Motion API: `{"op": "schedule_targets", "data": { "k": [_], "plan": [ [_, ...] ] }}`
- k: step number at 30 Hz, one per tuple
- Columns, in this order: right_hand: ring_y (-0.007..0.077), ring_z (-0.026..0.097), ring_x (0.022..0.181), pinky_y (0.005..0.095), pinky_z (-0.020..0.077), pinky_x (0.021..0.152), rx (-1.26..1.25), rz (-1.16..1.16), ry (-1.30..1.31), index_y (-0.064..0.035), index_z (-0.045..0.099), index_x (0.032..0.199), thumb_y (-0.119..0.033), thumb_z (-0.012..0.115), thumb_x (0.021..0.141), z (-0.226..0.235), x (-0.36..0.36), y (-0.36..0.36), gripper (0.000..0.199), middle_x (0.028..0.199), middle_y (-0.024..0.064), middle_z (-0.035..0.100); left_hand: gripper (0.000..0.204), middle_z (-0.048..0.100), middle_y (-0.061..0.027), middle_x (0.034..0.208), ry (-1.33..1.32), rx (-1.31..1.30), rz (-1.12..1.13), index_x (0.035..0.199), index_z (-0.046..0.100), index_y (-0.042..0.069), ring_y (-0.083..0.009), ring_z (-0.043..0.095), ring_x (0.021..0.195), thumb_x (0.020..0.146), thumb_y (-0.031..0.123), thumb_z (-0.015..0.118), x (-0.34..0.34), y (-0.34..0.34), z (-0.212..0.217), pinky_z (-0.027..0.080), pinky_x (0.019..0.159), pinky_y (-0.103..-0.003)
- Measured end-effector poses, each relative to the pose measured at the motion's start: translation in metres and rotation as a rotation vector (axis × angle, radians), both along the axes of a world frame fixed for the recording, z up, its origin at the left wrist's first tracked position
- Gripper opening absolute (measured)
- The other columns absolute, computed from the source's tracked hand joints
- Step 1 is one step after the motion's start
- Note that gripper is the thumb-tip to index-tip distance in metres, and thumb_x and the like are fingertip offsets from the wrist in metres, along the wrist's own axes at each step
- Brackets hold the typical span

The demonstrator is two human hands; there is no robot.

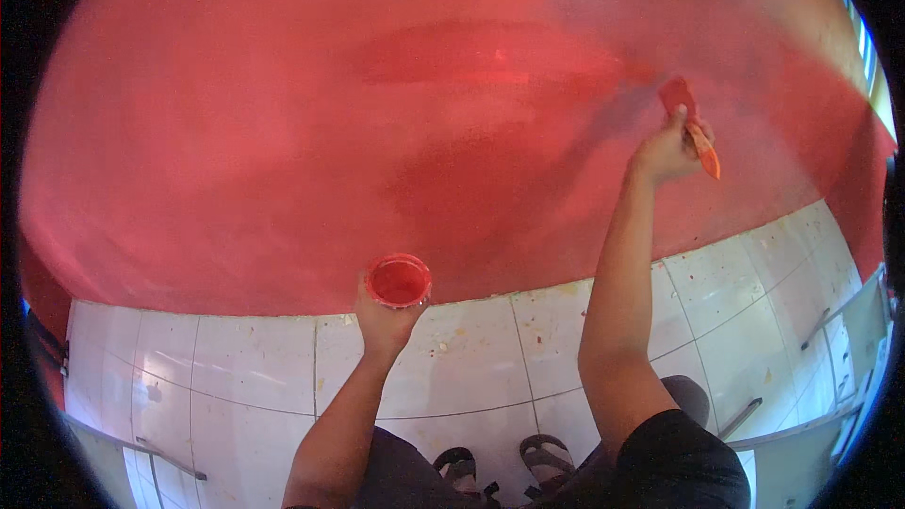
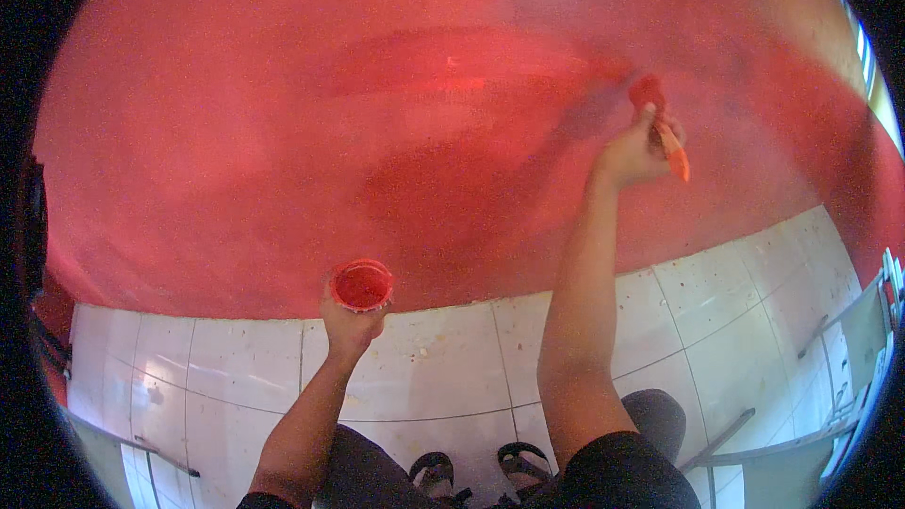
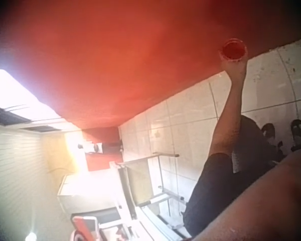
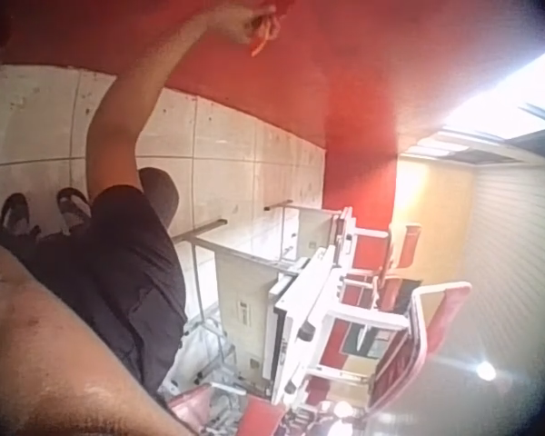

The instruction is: Painting a wall with red paint using a paint brush.

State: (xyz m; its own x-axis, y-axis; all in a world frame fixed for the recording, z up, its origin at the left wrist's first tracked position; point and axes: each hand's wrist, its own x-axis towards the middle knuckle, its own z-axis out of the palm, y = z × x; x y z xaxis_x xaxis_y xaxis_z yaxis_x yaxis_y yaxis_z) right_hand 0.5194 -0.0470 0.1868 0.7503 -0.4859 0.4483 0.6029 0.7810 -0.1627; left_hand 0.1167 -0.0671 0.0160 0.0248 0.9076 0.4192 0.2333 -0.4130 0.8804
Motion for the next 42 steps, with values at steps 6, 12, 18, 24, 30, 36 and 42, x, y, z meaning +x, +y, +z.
{"op": "schedule_targets", "data": {
  "k": [6,12,18,24,30,36,42],
  "plan": [
    [0.02,0.064,0.088,0.0326,0.0511,0.085,-0.408,-0.124,-0.338,-0.0027,0.063,0.088,0.006,0.067,0.082,-0.001,-0.112,0.048,0.011,0.089,0.0036,0.064,0.068,0.066,-0.013,0.108,-0.014,0.013,-0.025,0.115,0.054,0.003,-0.0253,0.065,0.102,0.06,0.019,0.09,0.004,0.003,-0.004,0.053,0.086,-0.037],
    [0.0279,0.072,0.094,0.0358,0.0575,0.075,-0.554,0.244,-0.866,-0.0062,0.065,0.087,0.008,0.063,0.078,-0.01,-0.233,0.053,0.017,0.089,0.0126,0.07,0.064,0.067,-0.0128,0.108,-0.059,-0.017,-0.061,0.114,0.056,0.003,-0.0248,0.065,0.101,0.061,0.017,0.089,0.003,0.0,0.002,0.053,0.086,-0.037],
    [0.0195,0.067,0.08,0.0283,0.054,0.071,-0.299,0.182,-0.68,-0.0019,0.065,0.085,0.013,0.061,0.08,0.04,-0.143,0.052,0.016,0.083,0.0076,0.068,0.063,0.067,-0.0125,0.107,-0.015,0.007,0.005,0.114,0.056,0.003,-0.0244,0.065,0.1,0.062,0.017,0.089,0.001,0.002,0.001,0.053,0.086,-0.036],
    [0.0153,0.067,0.084,0.0274,0.0533,0.075,-0.633,-0.204,-0.944,-0.0028,0.066,0.083,0.006,0.063,0.086,0.096,-0.092,0.008,0.01,0.082,0.0071,0.067,0.063,0.067,-0.0121,0.107,-0.043,-0.017,-0.022,0.114,0.056,0.004,-0.0245,0.065,0.101,0.062,0.017,0.09,-0.002,0.006,-0.004,0.053,0.086,-0.036],
    [0.028,0.07,0.101,0.0376,0.0569,0.087,-1.128,-0.274,-1.513,-0.0089,0.067,0.085,-0.01,0.063,0.088,-0.092,-0.103,-0.003,0.005,0.1,0.0088,0.073,0.064,0.066,-0.0112,0.108,-0.119,-0.034,-0.059,0.116,0.055,0.004,-0.0233,0.065,0.102,0.063,0.015,0.089,-0.004,0.003,0.001,0.052,0.088,-0.035],
    [0.0267,0.068,0.092,0.036,0.0552,0.08,-0.87,-0.181,-1.083,-0.0043,0.063,0.084,0.001,0.07,0.079,-0.074,-0.096,0.004,0.01,0.096,0.0128,0.069,0.064,0.066,-0.0105,0.108,-0.023,-0.053,-0.004,0.115,0.055,0.004,-0.0227,0.065,0.101,0.062,0.014,0.089,-0.004,0.0,0.006,0.053,0.087,-0.035],
    [0.0166,0.06,0.085,0.0304,0.0502,0.082,-0.351,-0.155,0.017,-0.0035,0.058,0.087,0.002,0.073,0.083,-0.017,-0.029,-0.001,0.016,0.088,0.0038,0.06,0.065,0.067,-0.0113,0.109,-0.083,-0.048,-0.013,0.115,0.055,0.003,-0.0233,0.065,0.102,0.062,0.016,0.09,-0.006,0.004,-0.003,0.053,0.087,-0.035]
  ]
}}
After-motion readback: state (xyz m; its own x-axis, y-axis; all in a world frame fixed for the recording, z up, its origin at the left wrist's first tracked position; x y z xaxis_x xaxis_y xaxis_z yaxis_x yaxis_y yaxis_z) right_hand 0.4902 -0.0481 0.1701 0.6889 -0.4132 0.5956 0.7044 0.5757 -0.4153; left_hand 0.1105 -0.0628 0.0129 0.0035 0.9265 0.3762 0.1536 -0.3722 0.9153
